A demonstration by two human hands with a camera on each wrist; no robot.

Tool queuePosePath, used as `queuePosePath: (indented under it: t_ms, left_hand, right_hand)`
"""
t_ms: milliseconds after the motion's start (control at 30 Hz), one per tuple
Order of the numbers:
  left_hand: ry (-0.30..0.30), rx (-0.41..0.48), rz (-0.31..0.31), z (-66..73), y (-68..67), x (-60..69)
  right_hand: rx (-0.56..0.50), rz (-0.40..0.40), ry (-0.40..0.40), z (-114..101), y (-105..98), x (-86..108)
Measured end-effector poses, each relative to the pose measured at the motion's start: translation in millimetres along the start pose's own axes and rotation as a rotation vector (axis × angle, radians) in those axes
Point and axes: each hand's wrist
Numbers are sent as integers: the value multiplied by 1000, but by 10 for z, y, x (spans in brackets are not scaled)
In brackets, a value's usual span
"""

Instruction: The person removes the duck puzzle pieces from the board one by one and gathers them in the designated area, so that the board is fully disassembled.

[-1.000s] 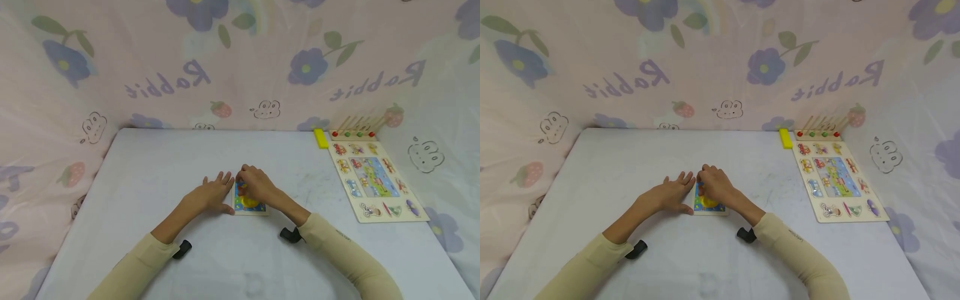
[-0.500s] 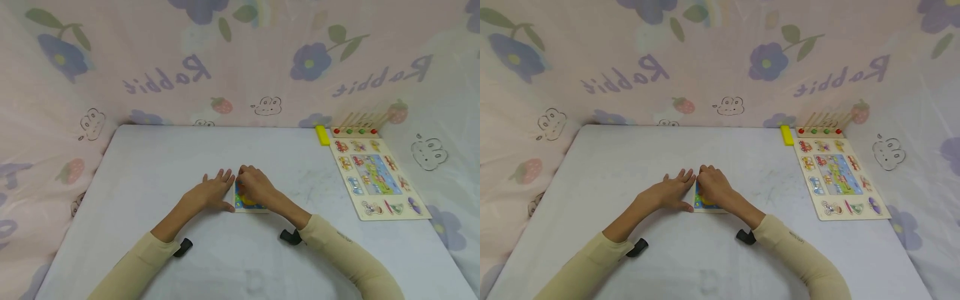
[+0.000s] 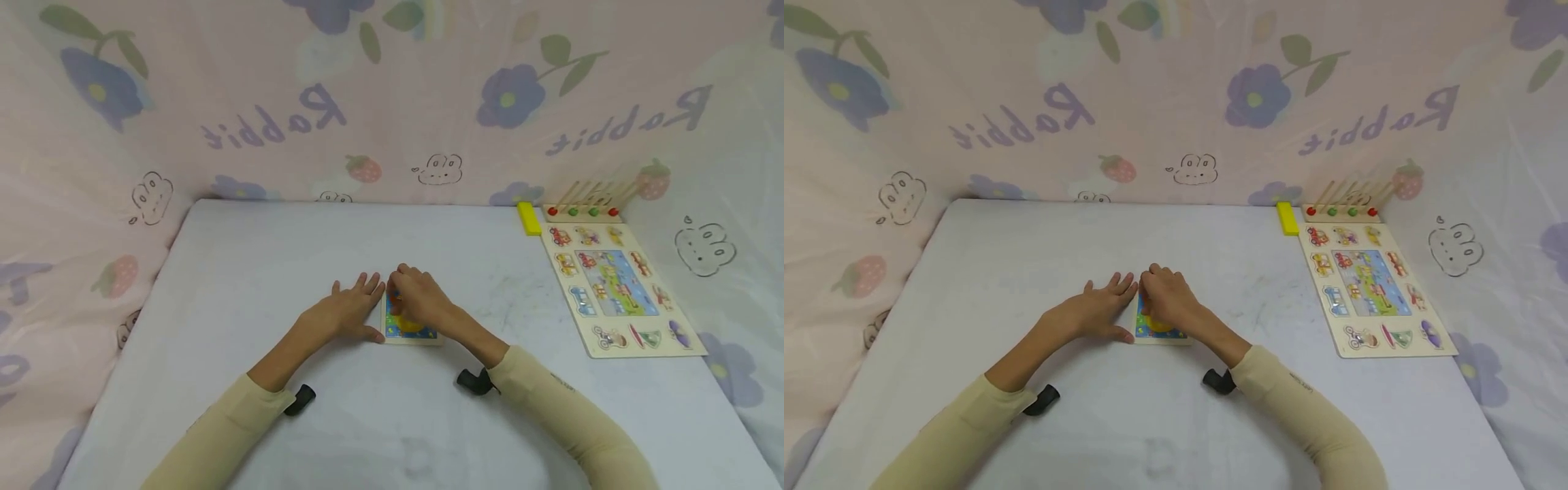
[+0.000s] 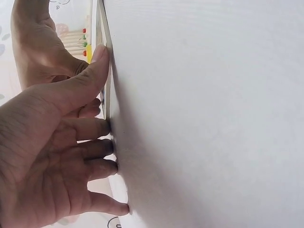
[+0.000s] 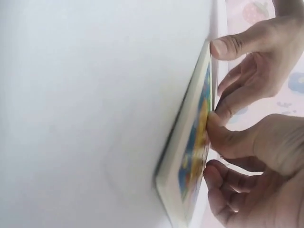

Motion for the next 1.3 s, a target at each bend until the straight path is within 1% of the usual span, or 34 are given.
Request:
queuePosePath:
  t_ms: [100,200,467,600,800,1033,1133,1233,1300]
  left_hand:
    - [1,-1,5,-1,-7,2]
    - [6,0,4,5,-13,2]
    - [4,-1,5,22,-24,-4]
    - [1,0,-2,27,-29,0]
    - [2,1,-7,17,-27,1]
    - [-1,3,-16,21,-38,13]
    - [-3,4,-12,21,-40,13]
    - [3,11,-11,18,-37,8]
    - [3,12,-12,11,-35,9]
  right_hand:
    - [36,42,60,-19,-1,17]
    - [50,40,87,-58,-4,39]
    - [142,66,94,-140,-7,77]
    - [134,72,97,-126,-7,83]
    - [111,36,82,-103,-17,87]
    - [64,-50,161,-143,-78,80]
    - [56,-73,176,-154,-107,79]
    - [42,-96,168,-159,-119,86]
    - [12,-116,139,-167,-120,102]
Point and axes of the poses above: each hand's wrist, its own x-axis away from the middle knuckle, its own y-axis out of the palm, z = x × y, and after that the axes turned 15 degrees about -z, right-handed
